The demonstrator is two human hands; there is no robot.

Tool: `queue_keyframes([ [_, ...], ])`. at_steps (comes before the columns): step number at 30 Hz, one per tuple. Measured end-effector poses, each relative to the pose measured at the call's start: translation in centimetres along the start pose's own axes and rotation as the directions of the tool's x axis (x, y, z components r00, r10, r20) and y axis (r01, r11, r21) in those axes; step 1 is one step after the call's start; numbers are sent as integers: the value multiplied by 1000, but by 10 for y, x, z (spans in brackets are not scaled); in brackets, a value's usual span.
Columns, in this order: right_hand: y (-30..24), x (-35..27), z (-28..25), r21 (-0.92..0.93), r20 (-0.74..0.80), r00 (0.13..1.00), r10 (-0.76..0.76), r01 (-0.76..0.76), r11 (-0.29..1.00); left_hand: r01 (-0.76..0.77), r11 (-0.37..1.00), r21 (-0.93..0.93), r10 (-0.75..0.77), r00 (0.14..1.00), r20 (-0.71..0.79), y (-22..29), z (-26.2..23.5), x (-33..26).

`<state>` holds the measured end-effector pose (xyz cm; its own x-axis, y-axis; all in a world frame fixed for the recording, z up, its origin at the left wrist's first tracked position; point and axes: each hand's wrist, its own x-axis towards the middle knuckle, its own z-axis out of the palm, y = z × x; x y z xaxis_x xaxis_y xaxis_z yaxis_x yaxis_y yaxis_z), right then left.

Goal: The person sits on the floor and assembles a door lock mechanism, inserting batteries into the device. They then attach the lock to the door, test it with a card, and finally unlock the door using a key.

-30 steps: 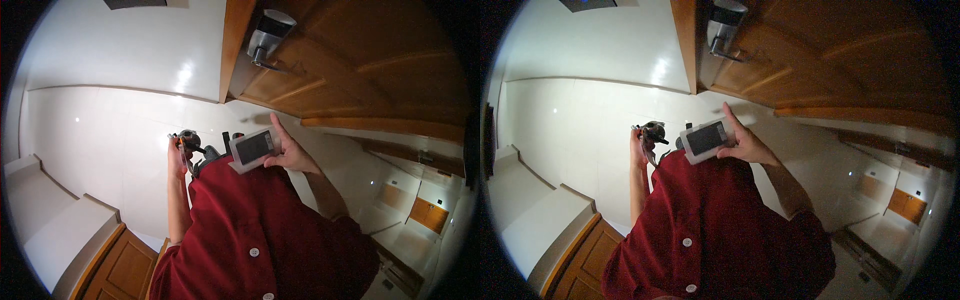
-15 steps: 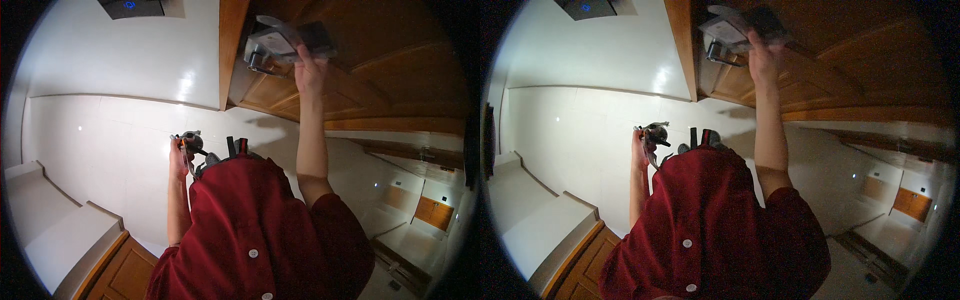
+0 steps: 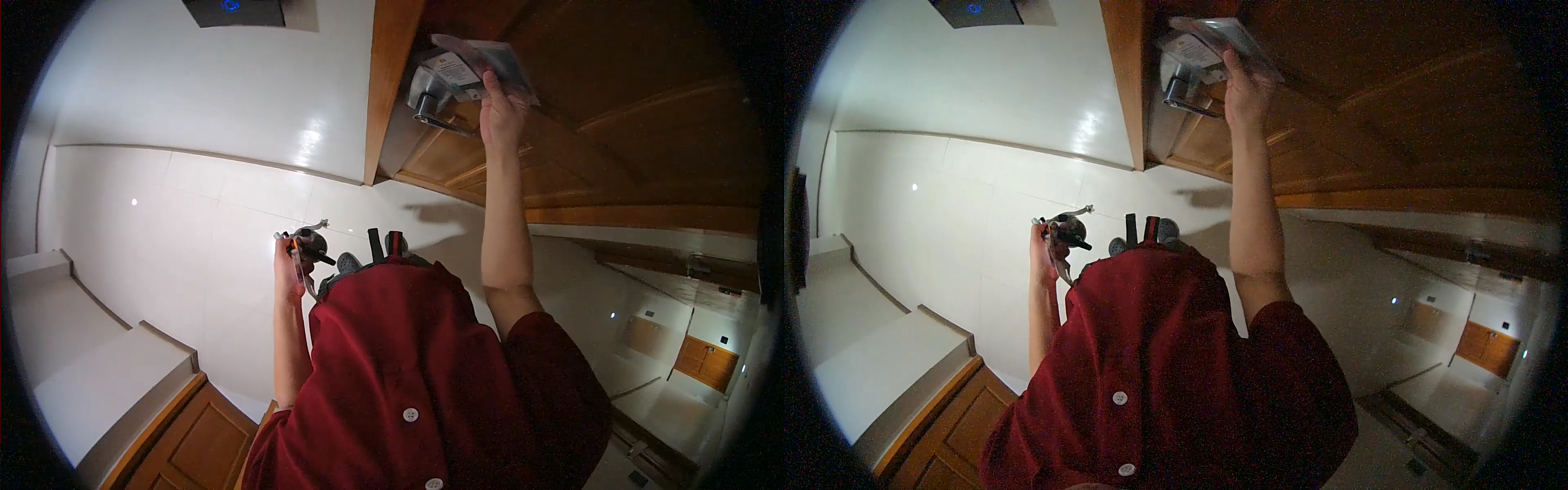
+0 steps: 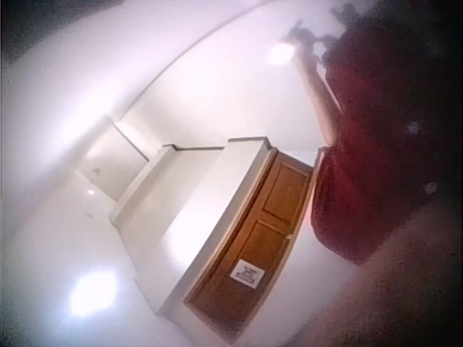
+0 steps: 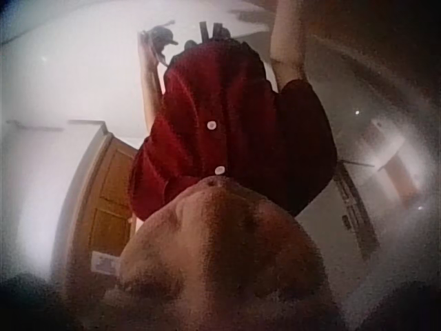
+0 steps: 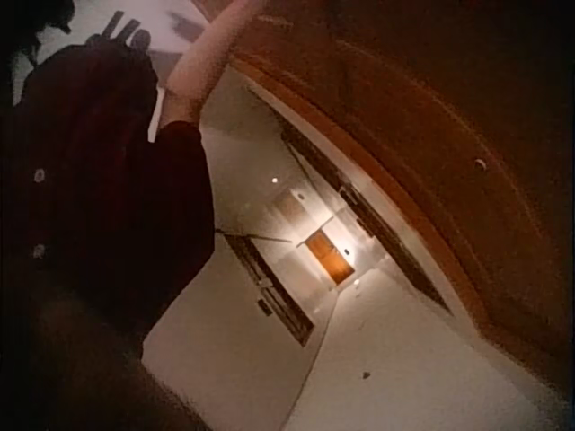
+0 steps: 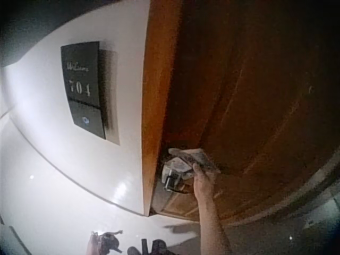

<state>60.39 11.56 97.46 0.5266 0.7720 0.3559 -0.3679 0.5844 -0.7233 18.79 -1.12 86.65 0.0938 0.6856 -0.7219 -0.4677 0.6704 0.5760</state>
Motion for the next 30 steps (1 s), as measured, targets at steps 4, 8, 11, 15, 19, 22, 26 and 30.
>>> queue_keyframes([
  [4,-6,6,-13,-424,32,999,-6,19,906,-33,999,40,34,999,-7,1,7,-3],
  [8,-25,18,7,-635,355,934,-46,277,722,-25,998,57,23,999,36,2,0,-2],
  [11,-46,26,29,-706,497,868,14,394,588,-38,996,77,34,998,49,6,6,-7],
  [15,-66,35,65,-645,634,770,73,474,600,-28,998,48,26,999,42,11,17,-17],
  [19,-76,39,78,-670,679,722,132,536,515,-28,999,37,25,996,80,12,18,-19],
  [22,-82,19,92,-800,586,747,314,472,371,-53,997,53,51,998,44,9,15,-18],
  [26,-78,-53,108,-554,825,308,473,607,570,-5,999,36,4,1000,17,8,11,-14],
  [30,-76,-104,116,-499,865,386,321,738,455,35,998,58,-36,999,21,12,13,-16],
])
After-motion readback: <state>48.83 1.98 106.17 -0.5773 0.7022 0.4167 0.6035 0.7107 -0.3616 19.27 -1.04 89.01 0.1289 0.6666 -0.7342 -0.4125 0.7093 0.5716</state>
